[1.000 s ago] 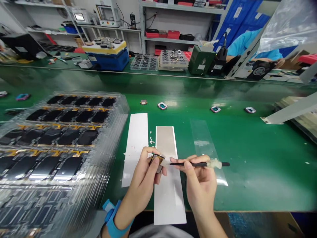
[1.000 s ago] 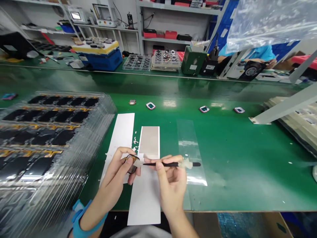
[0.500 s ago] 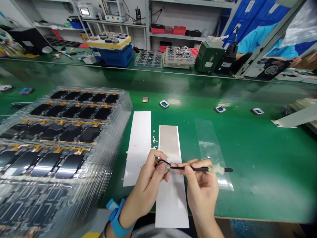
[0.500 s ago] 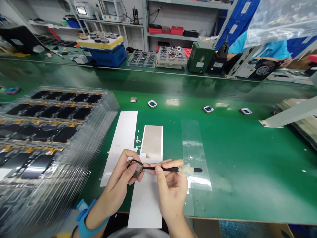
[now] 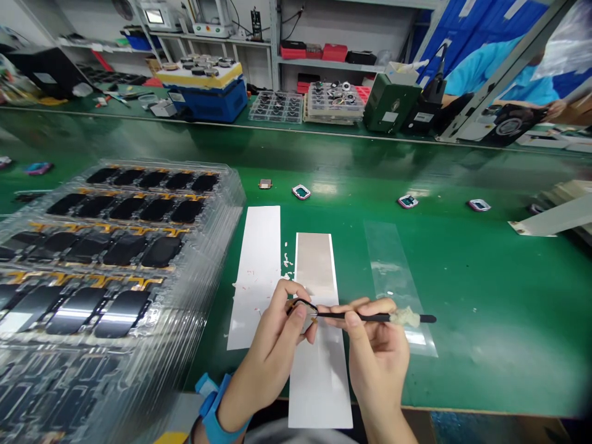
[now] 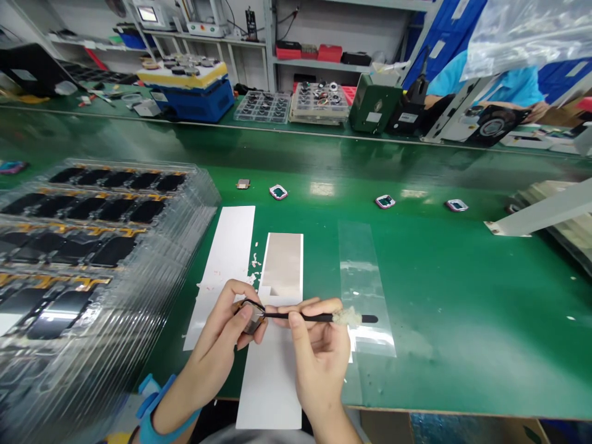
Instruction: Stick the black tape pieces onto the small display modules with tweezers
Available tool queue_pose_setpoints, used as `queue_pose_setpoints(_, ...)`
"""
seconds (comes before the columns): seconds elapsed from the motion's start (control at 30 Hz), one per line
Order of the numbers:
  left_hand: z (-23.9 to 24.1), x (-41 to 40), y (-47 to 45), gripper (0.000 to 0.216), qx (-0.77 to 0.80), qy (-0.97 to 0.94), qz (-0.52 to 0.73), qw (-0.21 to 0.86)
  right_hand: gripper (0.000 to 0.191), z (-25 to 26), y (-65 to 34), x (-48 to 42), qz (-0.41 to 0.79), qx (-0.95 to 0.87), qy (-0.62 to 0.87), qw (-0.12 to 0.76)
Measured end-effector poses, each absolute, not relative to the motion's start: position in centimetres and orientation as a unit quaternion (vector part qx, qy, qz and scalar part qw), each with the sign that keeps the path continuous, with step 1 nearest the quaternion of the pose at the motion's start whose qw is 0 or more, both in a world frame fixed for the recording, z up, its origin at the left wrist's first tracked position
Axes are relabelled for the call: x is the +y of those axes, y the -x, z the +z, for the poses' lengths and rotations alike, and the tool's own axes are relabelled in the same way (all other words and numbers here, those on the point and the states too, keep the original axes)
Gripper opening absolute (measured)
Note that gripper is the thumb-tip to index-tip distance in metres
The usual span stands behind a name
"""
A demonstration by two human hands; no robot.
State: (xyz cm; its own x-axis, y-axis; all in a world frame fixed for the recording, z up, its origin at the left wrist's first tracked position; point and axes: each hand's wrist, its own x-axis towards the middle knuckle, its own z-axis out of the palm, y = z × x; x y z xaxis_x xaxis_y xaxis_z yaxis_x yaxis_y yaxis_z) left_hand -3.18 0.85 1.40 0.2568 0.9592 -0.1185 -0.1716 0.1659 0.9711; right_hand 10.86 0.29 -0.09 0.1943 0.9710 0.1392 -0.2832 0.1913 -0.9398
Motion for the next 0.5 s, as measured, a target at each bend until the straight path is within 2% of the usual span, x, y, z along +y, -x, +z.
queue_pose_setpoints(0.33,1.0,0.9,3.2,0.023,0.427,-0.477,0.459,0.616,0.009,0.4,-10.9,0.2,0.494,-0.385,0.378,0.681)
queue_pose_setpoints(0.5,0.5,1.0,3.3,0.019,0.429,-0.493,0.455,0.606,0.01,0.5,-12.3,0.5,0.448,-0.356,0.414,0.708)
